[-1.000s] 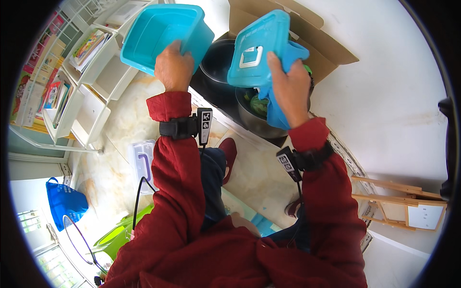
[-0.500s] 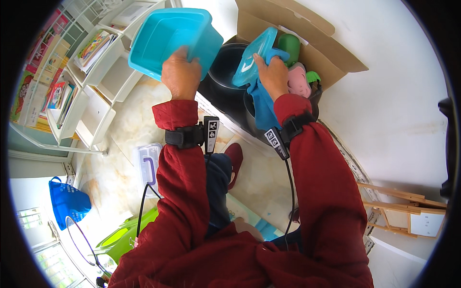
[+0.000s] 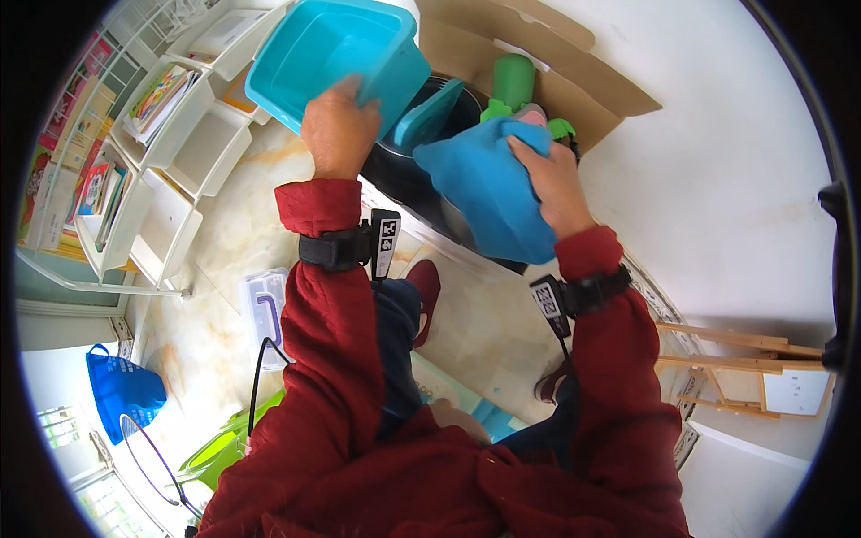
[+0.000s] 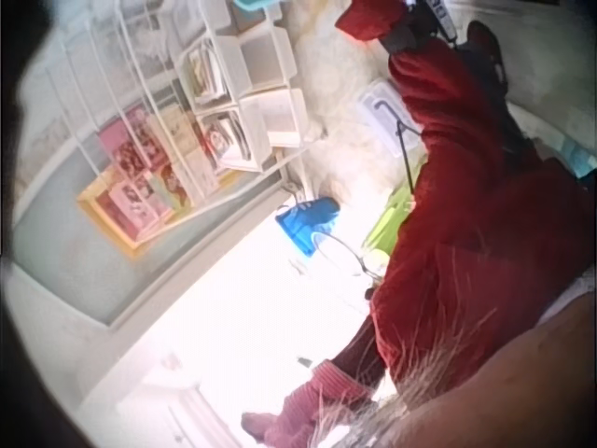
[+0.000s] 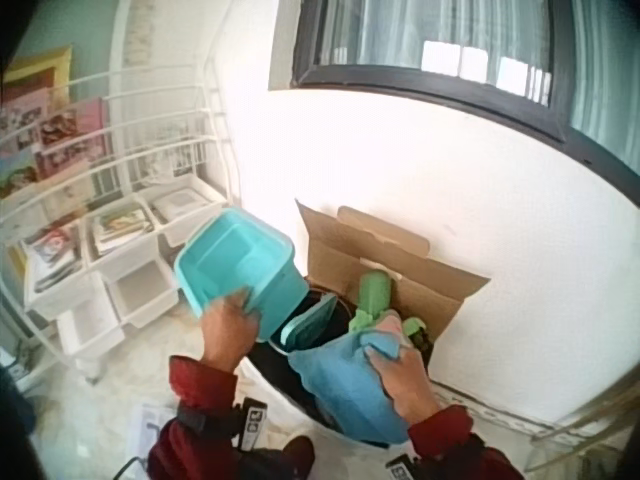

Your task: The person wipes the inside and outside of a light blue plastic container with a blue cloth, then places it aside. They then pick up a brass-colored cylindrical tool and wipe it with the same cloth.

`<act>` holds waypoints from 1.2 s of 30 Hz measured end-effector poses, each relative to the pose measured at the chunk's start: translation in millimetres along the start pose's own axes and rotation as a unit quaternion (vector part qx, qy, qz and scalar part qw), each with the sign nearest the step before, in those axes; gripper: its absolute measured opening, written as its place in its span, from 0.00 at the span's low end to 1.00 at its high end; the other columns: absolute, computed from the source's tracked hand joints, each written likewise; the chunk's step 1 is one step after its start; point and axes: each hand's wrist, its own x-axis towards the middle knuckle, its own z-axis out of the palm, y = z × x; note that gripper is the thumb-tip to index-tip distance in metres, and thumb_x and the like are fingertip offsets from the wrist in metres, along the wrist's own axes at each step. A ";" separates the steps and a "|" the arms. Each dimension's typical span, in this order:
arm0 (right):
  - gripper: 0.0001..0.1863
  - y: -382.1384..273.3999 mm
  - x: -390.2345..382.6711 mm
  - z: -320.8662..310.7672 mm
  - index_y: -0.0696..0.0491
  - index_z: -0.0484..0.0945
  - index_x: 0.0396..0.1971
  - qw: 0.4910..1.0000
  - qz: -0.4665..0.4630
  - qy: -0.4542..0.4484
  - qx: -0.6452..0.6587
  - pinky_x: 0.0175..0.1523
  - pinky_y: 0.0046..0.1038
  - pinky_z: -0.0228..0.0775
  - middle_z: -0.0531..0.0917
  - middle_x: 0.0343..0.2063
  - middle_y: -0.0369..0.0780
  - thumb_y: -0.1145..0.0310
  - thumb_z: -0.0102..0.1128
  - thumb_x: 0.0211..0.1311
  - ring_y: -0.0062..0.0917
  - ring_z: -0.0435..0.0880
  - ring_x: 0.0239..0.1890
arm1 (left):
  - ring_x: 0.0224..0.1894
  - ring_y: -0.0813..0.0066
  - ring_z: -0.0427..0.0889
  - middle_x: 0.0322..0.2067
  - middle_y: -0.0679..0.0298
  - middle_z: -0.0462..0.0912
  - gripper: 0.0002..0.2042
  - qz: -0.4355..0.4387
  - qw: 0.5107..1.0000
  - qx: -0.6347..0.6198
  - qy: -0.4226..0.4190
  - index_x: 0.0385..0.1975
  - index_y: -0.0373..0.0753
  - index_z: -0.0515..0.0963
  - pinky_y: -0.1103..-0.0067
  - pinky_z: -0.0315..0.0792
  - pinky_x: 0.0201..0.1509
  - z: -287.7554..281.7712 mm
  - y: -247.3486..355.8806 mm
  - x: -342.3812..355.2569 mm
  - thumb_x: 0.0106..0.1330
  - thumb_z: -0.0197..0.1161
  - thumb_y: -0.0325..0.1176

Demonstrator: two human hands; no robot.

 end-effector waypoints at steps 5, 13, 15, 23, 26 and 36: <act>0.14 -25.2 -72.4 -64.0 0.62 0.78 0.40 0.992 0.079 0.003 0.097 0.39 0.22 0.72 0.82 0.33 0.38 0.67 0.59 0.61 0.19 0.79 0.34 | 0.34 0.47 0.77 0.27 0.51 0.80 0.09 0.098 0.992 0.056 -0.059 0.29 0.40 0.78 0.61 0.71 0.35 -31.8 39.8 -10.7 0.49 0.64 0.34; 0.15 -44.5 -148.9 -142.9 0.61 0.75 0.43 0.944 0.079 0.185 0.262 0.41 0.27 0.77 0.82 0.37 0.43 0.65 0.57 0.62 0.27 0.82 0.37 | 0.31 0.57 0.80 0.30 0.59 0.81 0.11 0.298 0.954 0.019 -0.013 0.34 0.42 0.79 0.69 0.72 0.32 -91.6 133.8 -66.9 0.49 0.61 0.26; 0.18 -47.6 -158.6 -154.1 0.60 0.74 0.45 0.942 0.042 0.193 0.270 0.43 0.28 0.76 0.81 0.39 0.43 0.61 0.55 0.64 0.27 0.82 0.39 | 0.28 0.62 0.77 0.24 0.62 0.76 0.07 0.372 0.928 0.010 -0.010 0.27 0.42 0.76 0.70 0.69 0.28 -92.5 155.1 -83.9 0.46 0.58 0.25; 0.28 -43.4 -201.2 -209.6 0.60 0.71 0.50 0.938 -0.073 0.201 0.272 0.52 0.26 0.69 0.79 0.44 0.40 0.47 0.42 0.68 0.24 0.77 0.47 | 0.29 0.70 0.70 0.21 0.66 0.69 0.05 0.590 0.780 -0.079 -0.195 0.21 0.39 0.74 0.77 0.64 0.31 -34.9 212.2 -173.2 0.41 0.58 0.28; 0.26 -24.4 -217.0 -235.3 0.61 0.72 0.48 0.943 -0.046 0.280 0.172 0.50 0.25 0.70 0.80 0.43 0.41 0.52 0.49 0.66 0.23 0.78 0.44 | 0.32 0.71 0.70 0.20 0.67 0.69 0.03 0.625 0.734 -0.077 -0.255 0.16 0.41 0.71 0.76 0.63 0.37 -0.5 215.4 -197.5 0.42 0.58 0.28; 0.14 76.0 -190.1 -286.1 0.66 0.75 0.26 0.916 0.078 0.392 -0.046 0.26 0.29 0.68 0.79 0.19 0.41 0.68 0.59 0.45 0.24 0.76 0.20 | 0.42 0.61 0.73 0.34 0.62 0.78 0.14 0.591 0.677 -0.172 -0.404 0.33 0.37 0.76 0.70 0.67 0.49 87.9 211.1 -215.3 0.43 0.62 0.23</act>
